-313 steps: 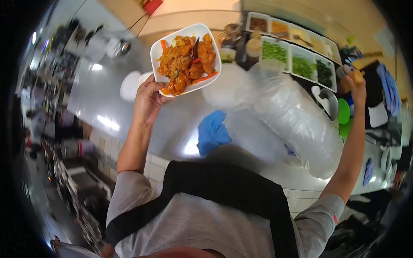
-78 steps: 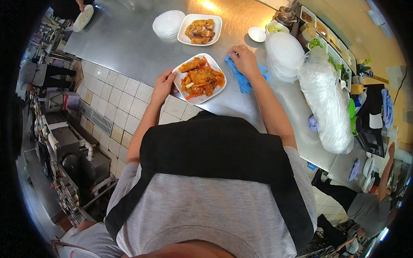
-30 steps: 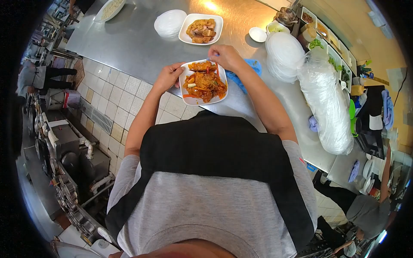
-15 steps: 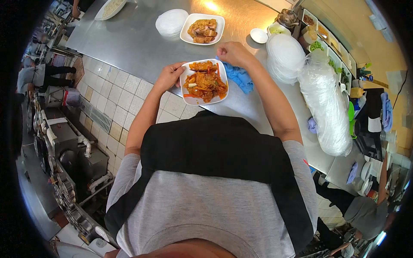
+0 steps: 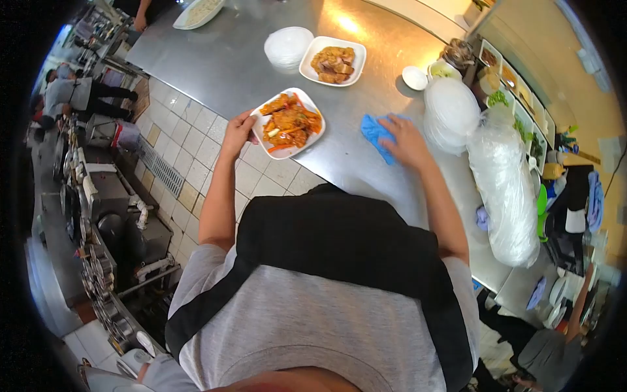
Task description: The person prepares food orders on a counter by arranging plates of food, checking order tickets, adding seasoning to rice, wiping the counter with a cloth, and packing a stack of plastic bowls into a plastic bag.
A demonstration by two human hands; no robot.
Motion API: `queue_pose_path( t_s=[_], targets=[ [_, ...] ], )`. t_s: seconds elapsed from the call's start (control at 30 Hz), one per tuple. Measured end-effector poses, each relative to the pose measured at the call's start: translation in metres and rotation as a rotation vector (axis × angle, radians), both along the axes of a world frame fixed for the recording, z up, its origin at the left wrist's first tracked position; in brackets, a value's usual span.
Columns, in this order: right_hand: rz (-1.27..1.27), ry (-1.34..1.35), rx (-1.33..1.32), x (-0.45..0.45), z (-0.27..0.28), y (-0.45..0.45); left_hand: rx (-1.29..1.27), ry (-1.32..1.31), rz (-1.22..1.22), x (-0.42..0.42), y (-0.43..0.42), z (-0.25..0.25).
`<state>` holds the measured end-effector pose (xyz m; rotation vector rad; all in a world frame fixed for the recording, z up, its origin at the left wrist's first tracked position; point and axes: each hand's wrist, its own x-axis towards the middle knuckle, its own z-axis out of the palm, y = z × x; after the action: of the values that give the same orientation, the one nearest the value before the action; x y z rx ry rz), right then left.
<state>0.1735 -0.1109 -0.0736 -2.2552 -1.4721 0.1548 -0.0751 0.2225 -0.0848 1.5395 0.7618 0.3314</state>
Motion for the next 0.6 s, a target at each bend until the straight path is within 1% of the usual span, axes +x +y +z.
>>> queue_pose_path(
  t_s=[0.03,0.2,0.3,0.37,0.47,0.57,0.6],
  targets=[
    [0.022,-0.094,0.034,-0.017,-0.005,-0.007,-0.027,-0.023,0.065,-0.01,0.009,-0.001],
    [0.1,-0.126,0.089,-0.076,-0.006,-0.007,-0.026,-0.064,0.422,-0.034,0.063,-0.014],
    [0.051,-0.073,0.136,-0.078,-0.007,0.005,-0.057,-0.12,0.598,-0.024,0.1,-0.018],
    [-0.034,-0.099,0.134,-0.063,-0.011,0.018,-0.108,-0.209,0.678,-0.009,0.123,-0.022],
    [-0.21,-0.114,0.14,-0.041,-0.015,0.037,-0.196,-0.371,0.722,0.016,0.147,-0.025],
    [-0.366,-0.165,0.132,-0.025,-0.018,0.064,-0.373,-0.387,0.565,0.034,0.163,-0.043],
    [-0.41,-0.193,0.127,-0.022,-0.019,0.072,-0.358,-0.322,0.522,0.043,0.154,-0.041]
  ],
)
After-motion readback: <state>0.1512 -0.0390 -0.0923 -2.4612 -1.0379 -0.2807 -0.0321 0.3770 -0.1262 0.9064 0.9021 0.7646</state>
